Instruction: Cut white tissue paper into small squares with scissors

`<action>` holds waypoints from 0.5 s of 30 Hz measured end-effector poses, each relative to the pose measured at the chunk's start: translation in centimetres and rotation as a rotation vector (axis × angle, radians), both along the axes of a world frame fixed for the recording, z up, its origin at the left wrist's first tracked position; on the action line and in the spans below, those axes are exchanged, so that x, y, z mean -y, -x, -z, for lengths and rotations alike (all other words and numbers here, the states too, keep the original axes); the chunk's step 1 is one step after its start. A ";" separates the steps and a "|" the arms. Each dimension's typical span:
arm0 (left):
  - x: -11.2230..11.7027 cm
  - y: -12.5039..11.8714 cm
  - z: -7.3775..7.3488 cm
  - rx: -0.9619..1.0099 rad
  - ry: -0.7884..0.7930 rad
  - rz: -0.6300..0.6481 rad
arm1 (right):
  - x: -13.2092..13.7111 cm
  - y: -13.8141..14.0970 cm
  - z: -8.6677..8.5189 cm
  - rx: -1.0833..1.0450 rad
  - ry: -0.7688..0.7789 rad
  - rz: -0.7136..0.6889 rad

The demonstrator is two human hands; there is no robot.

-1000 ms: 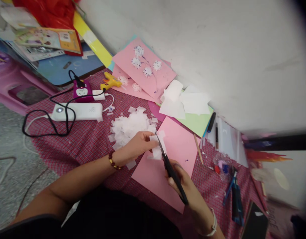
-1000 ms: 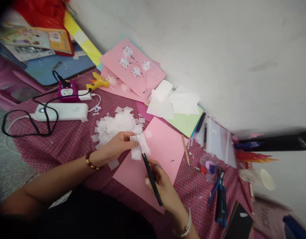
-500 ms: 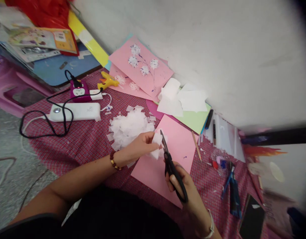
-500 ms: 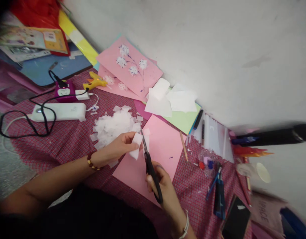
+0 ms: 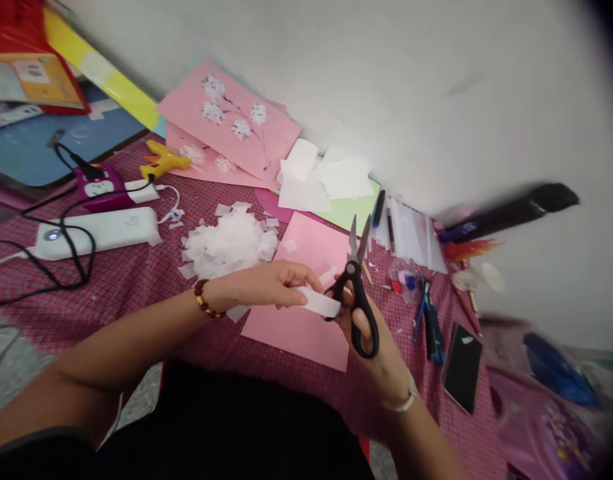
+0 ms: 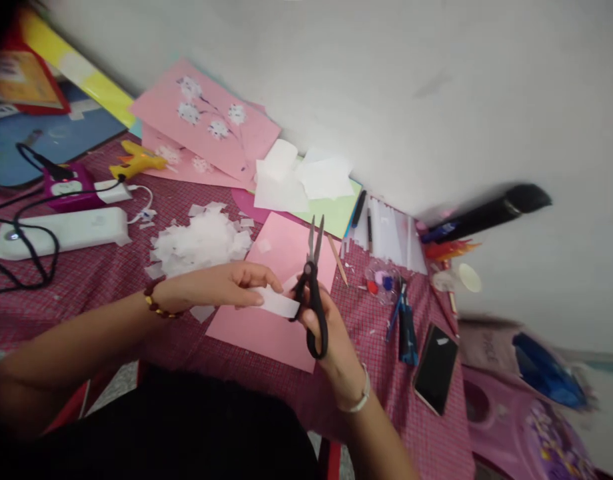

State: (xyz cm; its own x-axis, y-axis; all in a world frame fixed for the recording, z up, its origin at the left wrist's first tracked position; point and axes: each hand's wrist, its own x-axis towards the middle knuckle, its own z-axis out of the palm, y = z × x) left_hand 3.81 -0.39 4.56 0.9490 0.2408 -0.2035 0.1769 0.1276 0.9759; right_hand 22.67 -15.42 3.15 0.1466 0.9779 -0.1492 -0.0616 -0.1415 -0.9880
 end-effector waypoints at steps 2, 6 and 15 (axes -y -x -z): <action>-0.3 -1.3 -0.3 0.008 -0.089 0.098 | -1.0 0.0 0.1 -0.043 0.012 0.032; -1.5 -3.2 -0.3 -0.094 -0.605 0.208 | -1.2 -1.1 1.3 -0.103 0.082 0.075; 4.0 0.5 0.5 -0.212 -1.089 -0.070 | 7.7 -4.2 0.1 -0.174 0.282 -0.007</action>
